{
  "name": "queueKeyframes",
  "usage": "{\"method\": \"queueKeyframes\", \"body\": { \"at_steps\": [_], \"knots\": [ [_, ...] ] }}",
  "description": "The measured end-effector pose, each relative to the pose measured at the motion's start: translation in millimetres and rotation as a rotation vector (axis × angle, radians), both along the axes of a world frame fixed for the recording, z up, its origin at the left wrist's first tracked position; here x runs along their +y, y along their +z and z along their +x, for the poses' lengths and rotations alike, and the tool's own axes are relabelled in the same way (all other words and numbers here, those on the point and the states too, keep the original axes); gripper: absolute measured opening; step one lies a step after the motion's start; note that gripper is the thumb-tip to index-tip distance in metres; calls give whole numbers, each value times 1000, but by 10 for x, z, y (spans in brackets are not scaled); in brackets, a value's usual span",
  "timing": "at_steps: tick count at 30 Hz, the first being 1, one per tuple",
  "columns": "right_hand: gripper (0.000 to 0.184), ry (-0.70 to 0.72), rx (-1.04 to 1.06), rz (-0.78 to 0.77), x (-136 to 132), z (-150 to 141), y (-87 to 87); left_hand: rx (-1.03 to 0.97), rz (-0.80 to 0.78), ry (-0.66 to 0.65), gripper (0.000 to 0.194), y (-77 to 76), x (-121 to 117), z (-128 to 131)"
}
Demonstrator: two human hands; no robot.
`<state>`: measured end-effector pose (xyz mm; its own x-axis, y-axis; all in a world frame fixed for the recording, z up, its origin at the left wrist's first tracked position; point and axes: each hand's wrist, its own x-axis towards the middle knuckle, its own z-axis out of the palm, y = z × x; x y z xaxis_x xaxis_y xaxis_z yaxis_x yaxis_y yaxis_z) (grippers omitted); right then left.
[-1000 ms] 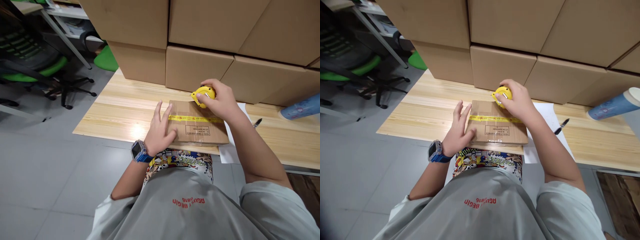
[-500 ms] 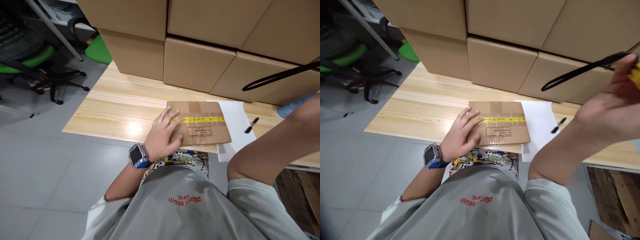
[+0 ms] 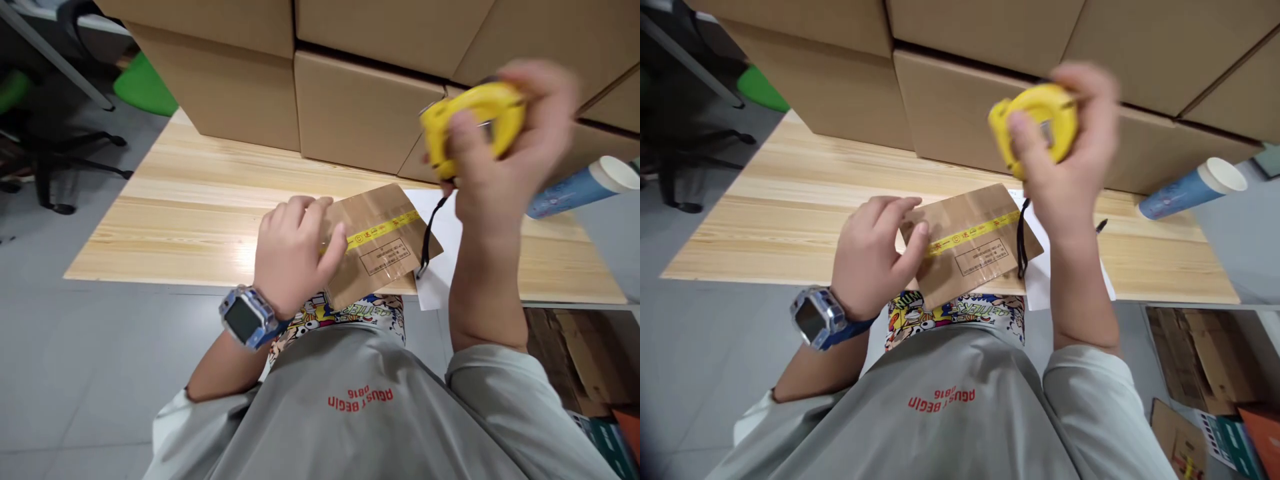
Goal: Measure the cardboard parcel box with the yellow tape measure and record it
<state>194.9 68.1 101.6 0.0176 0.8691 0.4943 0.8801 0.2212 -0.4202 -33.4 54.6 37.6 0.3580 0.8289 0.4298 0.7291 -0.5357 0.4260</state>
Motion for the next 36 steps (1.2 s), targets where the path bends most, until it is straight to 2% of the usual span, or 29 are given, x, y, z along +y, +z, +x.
{"method": "queueKeyframes", "body": {
  "at_steps": [2,3,5,7,9,13,18,22,26,32,36],
  "knots": [
    [37,9,47,36,84,-94,-110,-20,-15,27,46,10,122,30],
    [33,34,17,8,131,-133,-179,-11,-38,14,48,9,166,59],
    [28,90,-119,-90,224,-196,-314,51,-100,-41,57,-6,209,138],
    [29,105,-213,-118,296,-249,-409,135,-164,-100,64,-33,203,229],
    [32,97,-266,-146,331,-296,-440,181,-212,-122,66,-60,178,306],
    [38,116,-319,-228,261,-379,-390,173,-227,-73,65,-75,167,380],
    [38,64,-420,-172,-30,-397,-448,227,-207,-46,59,-39,194,380],
    [32,68,-467,38,-331,-276,-574,261,-173,-39,57,-41,190,378],
    [23,115,-491,240,-703,-133,-583,257,-162,-37,59,-62,184,386],
    [27,44,-445,245,-1240,0,-570,190,-156,-82,60,-112,224,352],
    [32,53,-434,299,-1386,71,-626,179,-223,-142,61,-124,281,330]
  ]
}}
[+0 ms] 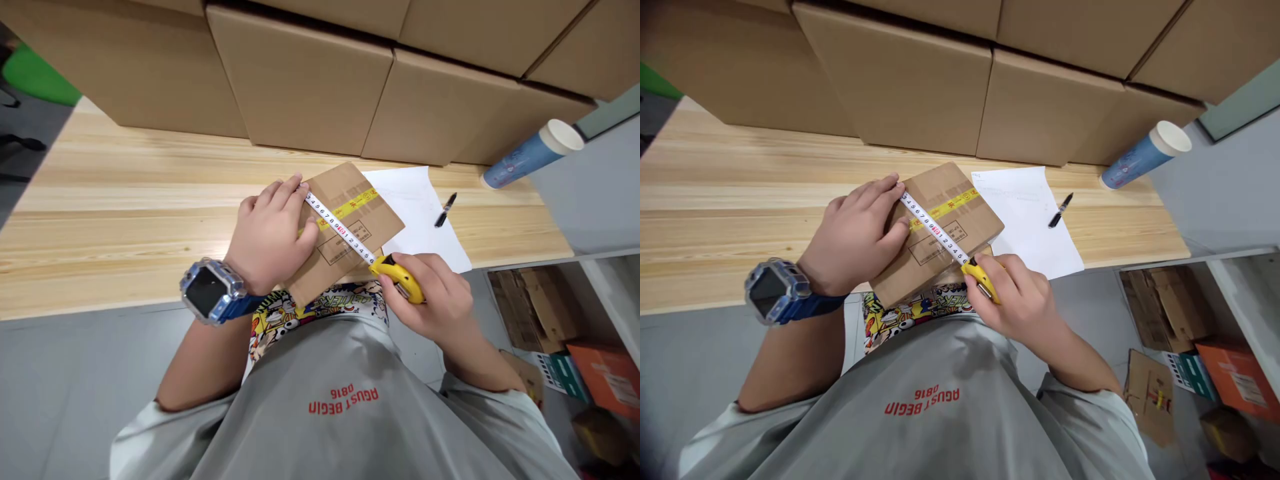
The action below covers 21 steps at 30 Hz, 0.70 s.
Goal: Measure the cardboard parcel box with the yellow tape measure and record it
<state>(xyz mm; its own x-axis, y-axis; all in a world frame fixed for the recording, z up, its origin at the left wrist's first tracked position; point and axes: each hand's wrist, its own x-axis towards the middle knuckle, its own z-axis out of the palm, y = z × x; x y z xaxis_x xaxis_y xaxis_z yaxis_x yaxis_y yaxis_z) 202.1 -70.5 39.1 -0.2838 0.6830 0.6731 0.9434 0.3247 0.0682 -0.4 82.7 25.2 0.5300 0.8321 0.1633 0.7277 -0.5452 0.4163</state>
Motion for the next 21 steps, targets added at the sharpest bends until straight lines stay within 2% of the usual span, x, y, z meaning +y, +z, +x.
{"method": "queueKeyframes", "body": {
  "at_steps": [5,10,13,17,21],
  "knots": [
    [35,12,28,14,91,33,-27,56,-68,20,65,58,19,22],
    [27,31,45,-40,363,-52,-5,101,-75,39,66,122,-26,47],
    [30,100,28,-79,542,-100,16,111,-55,51,65,118,-51,44],
    [40,197,70,-224,810,-111,61,103,-39,68,65,92,-63,46],
    [49,214,144,-441,1128,-117,148,50,-34,44,65,58,-31,24]
  ]
}}
